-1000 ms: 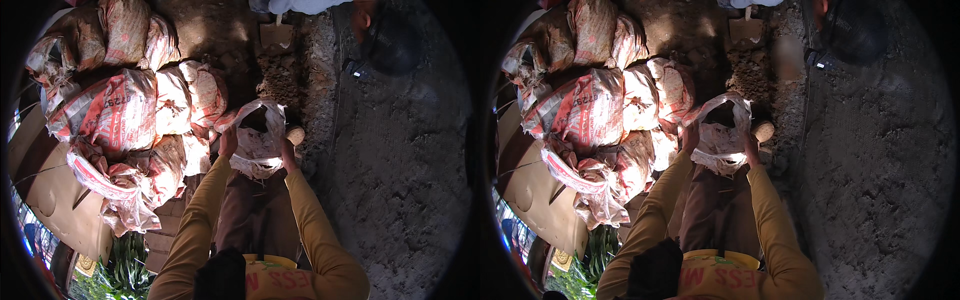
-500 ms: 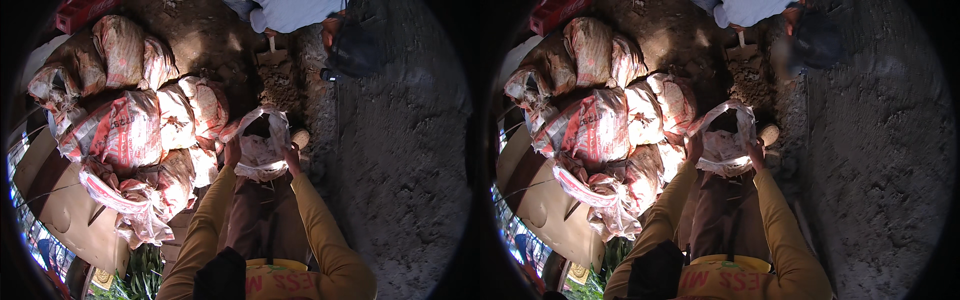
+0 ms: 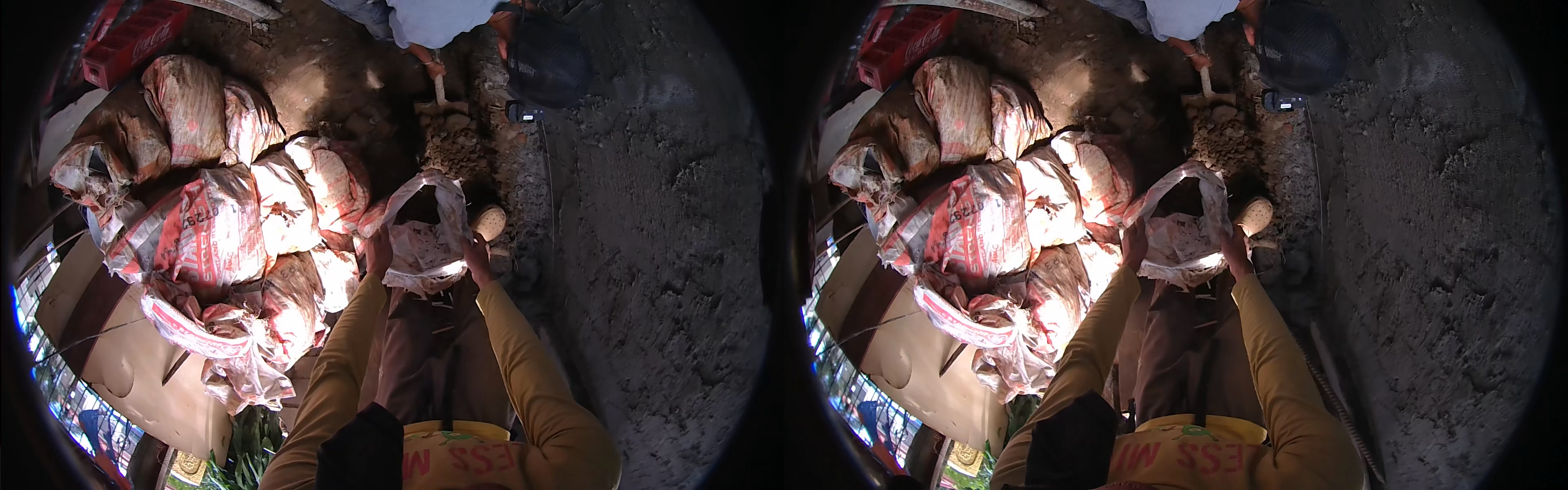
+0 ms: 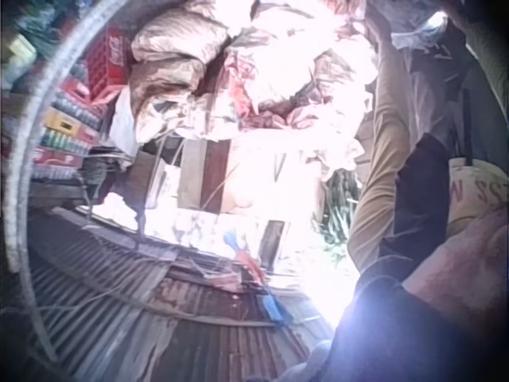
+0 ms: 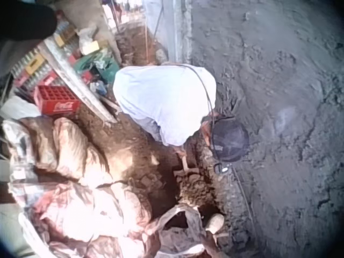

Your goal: The person holds a large sack open while another individual uses a shovel to fill it with dirt. The person adjusts the sack's position and holds it steady as it fills, then moves the filled sack to a pile.

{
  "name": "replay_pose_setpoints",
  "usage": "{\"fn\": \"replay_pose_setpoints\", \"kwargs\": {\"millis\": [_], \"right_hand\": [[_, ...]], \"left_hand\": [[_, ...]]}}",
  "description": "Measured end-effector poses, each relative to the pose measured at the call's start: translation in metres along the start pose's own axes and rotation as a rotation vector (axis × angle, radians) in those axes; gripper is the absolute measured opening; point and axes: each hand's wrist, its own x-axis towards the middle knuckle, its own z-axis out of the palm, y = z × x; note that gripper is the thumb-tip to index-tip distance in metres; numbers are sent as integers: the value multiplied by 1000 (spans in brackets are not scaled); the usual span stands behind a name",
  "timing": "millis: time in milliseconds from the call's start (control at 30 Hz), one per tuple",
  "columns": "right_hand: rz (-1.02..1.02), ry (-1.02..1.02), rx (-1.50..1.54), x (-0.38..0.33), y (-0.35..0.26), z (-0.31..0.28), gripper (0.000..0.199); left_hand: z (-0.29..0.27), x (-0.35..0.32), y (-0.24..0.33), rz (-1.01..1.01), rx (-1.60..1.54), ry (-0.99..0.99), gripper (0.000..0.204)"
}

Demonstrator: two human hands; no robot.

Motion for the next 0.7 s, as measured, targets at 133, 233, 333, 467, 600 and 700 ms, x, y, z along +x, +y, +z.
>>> {"fn": "replay_pose_setpoints", "kwargs": {"millis": [133,233,333,467,600,700], "right_hand": [[37,-35,223,-7,5,4,36],[57,-60,268,4,22,1,34],[119,-43,209,17,43,-15,35],[58,-57,186,7,20,10,36],[129,-62,125,8,19,0,34],[117,-111,134,4,11,7,33]], "left_hand": [[-3,0,-4,-23,46,-13,56],[2,1,-4,-5,19,-6,56],[21,3,2,51,-27,14,56],[4,5,-15,29,-15,65,56],[9,0,-6,-15,-6,-21,55],[2,2,-19,41,-21,79,55]]}}
